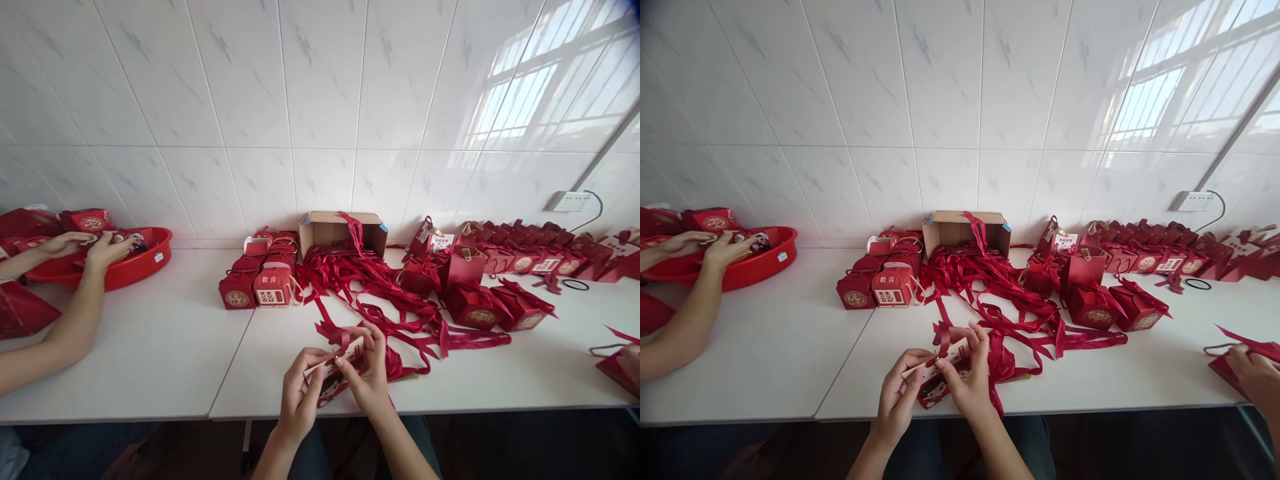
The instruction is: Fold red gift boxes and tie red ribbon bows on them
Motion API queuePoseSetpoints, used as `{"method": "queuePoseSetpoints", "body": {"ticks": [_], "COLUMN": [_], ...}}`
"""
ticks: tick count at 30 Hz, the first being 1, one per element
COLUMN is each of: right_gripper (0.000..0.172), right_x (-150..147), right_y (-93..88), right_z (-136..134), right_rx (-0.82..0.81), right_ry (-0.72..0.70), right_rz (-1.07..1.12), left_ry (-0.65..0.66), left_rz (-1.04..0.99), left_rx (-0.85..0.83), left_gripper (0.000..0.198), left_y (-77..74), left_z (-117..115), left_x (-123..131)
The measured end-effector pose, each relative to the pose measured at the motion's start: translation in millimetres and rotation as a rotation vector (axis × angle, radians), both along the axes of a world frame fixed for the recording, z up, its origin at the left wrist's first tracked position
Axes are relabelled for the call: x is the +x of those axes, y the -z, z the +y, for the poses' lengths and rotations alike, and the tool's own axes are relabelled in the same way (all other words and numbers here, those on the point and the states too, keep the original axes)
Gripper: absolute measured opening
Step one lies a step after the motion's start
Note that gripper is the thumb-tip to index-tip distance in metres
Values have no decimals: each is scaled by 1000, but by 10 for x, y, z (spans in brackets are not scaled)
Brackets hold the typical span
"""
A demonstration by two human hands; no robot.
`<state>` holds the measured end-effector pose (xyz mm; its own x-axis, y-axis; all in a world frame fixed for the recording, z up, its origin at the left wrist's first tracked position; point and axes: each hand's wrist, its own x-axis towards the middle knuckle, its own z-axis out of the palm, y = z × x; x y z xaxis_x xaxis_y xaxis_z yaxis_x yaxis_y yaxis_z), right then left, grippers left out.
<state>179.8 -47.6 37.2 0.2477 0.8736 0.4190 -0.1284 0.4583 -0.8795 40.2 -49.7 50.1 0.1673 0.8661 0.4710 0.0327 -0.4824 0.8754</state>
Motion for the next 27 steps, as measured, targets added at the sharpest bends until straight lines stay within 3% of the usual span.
{"method": "queuePoseSetpoints", "body": {"ticks": [2, 6, 10, 14, 20, 27], "right_gripper": [53, 27, 22, 21, 17, 18], "right_x": [60, 212, 266, 254, 273, 273], "right_y": [-36, -112, -161, -208, -233, -199], "right_z": [-44, -138, -219, -269, -288, -292], "right_rx": [-53, -67, -28, 29, 58, 47], "right_ry": [-96, -116, -91, -82, -48, -68], "right_rz": [-23, -167, -268, -312, -319, -322], "left_ry": [50, 169, 59, 167, 161, 137], "left_rz": [-1, 14, 127, 317, 315, 256], "left_rx": [12, -63, 44, 83, -51, -90], "left_gripper": [32, 47, 20, 19, 17, 14], "left_y": [-21, -228, -596, -837, -773, -733], "left_z": [-44, -46, 23, 52, 31, 4], "left_x": [-24, -126, -153, -64, -2, 9]}}
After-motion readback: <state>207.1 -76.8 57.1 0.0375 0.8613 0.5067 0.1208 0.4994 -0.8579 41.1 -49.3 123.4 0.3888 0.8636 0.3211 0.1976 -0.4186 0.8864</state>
